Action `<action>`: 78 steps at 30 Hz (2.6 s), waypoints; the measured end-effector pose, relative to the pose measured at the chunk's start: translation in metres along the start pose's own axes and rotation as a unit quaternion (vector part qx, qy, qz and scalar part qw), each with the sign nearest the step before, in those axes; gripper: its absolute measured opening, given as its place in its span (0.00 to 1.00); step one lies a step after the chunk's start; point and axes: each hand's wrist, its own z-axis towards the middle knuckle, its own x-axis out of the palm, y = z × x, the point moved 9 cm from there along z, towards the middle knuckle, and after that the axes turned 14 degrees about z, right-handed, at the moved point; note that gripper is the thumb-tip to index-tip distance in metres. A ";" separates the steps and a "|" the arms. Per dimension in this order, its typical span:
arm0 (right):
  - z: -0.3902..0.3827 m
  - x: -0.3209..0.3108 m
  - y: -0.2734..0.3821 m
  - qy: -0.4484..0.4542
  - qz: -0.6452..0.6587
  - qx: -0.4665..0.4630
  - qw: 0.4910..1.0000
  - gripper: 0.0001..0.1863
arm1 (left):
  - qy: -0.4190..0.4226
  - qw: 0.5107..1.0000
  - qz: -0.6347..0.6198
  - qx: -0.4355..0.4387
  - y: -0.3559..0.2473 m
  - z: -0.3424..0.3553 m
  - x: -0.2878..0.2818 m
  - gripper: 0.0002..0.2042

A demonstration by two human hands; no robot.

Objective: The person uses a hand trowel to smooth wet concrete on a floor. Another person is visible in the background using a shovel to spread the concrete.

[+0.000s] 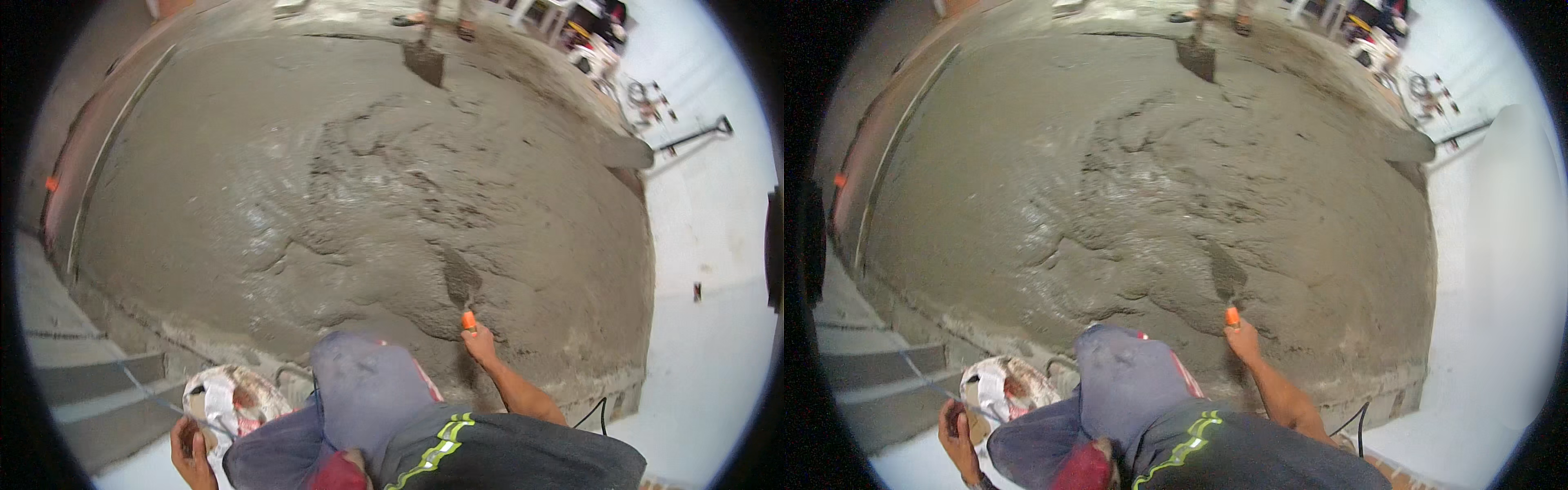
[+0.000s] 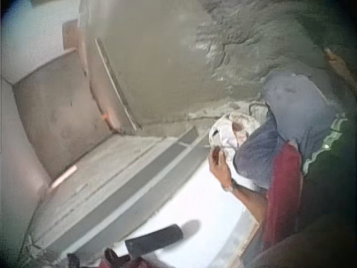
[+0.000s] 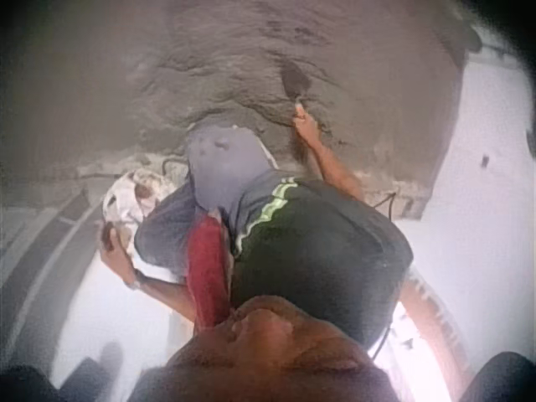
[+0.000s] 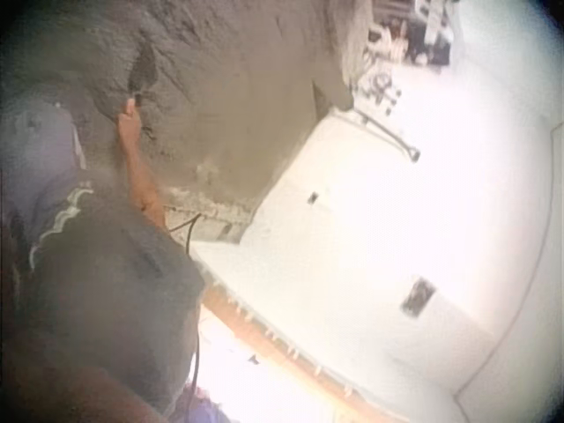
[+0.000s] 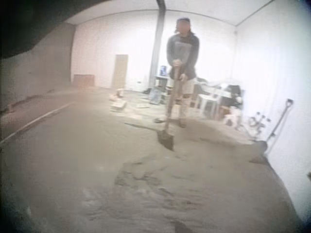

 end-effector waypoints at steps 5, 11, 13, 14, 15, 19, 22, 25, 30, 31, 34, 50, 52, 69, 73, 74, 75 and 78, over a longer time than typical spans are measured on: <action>-0.010 -0.110 -0.160 -0.187 0.020 0.118 0.975 0.12 | 0.069 0.994 0.083 0.007 -0.052 0.007 0.037 0.16; -0.021 -0.083 -0.252 -0.199 0.166 0.351 0.900 0.08 | 0.098 0.992 0.060 0.054 -0.070 0.034 0.066 0.17; 0.011 -0.061 -0.259 -0.256 -0.028 0.203 0.945 0.06 | 0.137 0.980 0.094 0.107 -0.103 0.047 0.094 0.17; 0.014 -0.012 -0.226 -0.196 0.071 0.218 0.953 0.06 | 0.132 0.975 0.132 0.117 -0.118 0.042 0.091 0.17; 0.010 0.025 -0.173 -0.148 0.166 0.236 0.946 0.07 | 0.122 0.974 0.140 0.127 -0.130 0.043 0.095 0.17; 0.009 0.110 -0.104 -0.067 0.143 0.222 0.962 0.14 | 0.141 0.964 0.125 0.185 -0.170 0.061 0.126 0.19; 0.000 0.137 -0.002 0.002 0.078 0.123 0.989 0.13 | 0.194 0.950 0.160 0.184 -0.151 0.070 0.156 0.19; -0.004 0.137 0.031 0.082 0.003 0.033 0.996 0.15 | 0.242 0.897 0.313 0.199 -0.104 0.081 0.185 0.21; -0.035 0.037 -0.008 0.068 -0.060 0.071 0.993 0.17 | 0.302 0.872 0.348 0.164 -0.036 0.092 0.202 0.26; -0.039 0.005 -0.036 -0.019 -0.023 0.084 0.996 0.17 | 0.308 0.871 0.346 0.162 -0.035 0.093 0.207 0.26; -0.071 -0.084 -0.148 -0.206 0.042 0.144 0.967 0.15 | 0.327 0.865 0.345 0.158 -0.030 0.095 0.224 0.27; -0.059 -0.089 -0.351 -0.258 0.011 0.324 0.910 0.14 | 0.397 0.830 0.369 0.134 -0.026 0.084 0.264 0.26; -0.048 -0.055 -0.278 -0.241 0.137 0.393 0.877 0.16 | 0.392 0.825 0.379 0.148 -0.030 0.086 0.263 0.26; -0.093 -0.058 -0.297 -0.382 -0.024 0.385 0.840 0.11 | 0.311 0.760 0.401 0.406 -0.195 0.020 0.309 0.23; -0.044 -0.029 -0.195 -0.125 0.218 0.322 0.913 0.22 | 0.319 0.749 0.408 0.413 -0.187 0.027 0.319 0.22; -0.045 -0.034 -0.166 -0.080 0.196 0.283 0.936 0.23 | 0.325 0.752 0.399 0.413 -0.187 0.028 0.322 0.22; -0.049 -0.050 -0.145 -0.096 0.144 0.243 0.954 0.22 | 0.330 0.755 0.397 0.405 -0.184 0.032 0.325 0.22; -0.065 -0.085 -0.122 -0.165 0.058 0.184 0.967 0.20 | 0.336 0.757 0.405 0.386 -0.174 0.046 0.327 0.22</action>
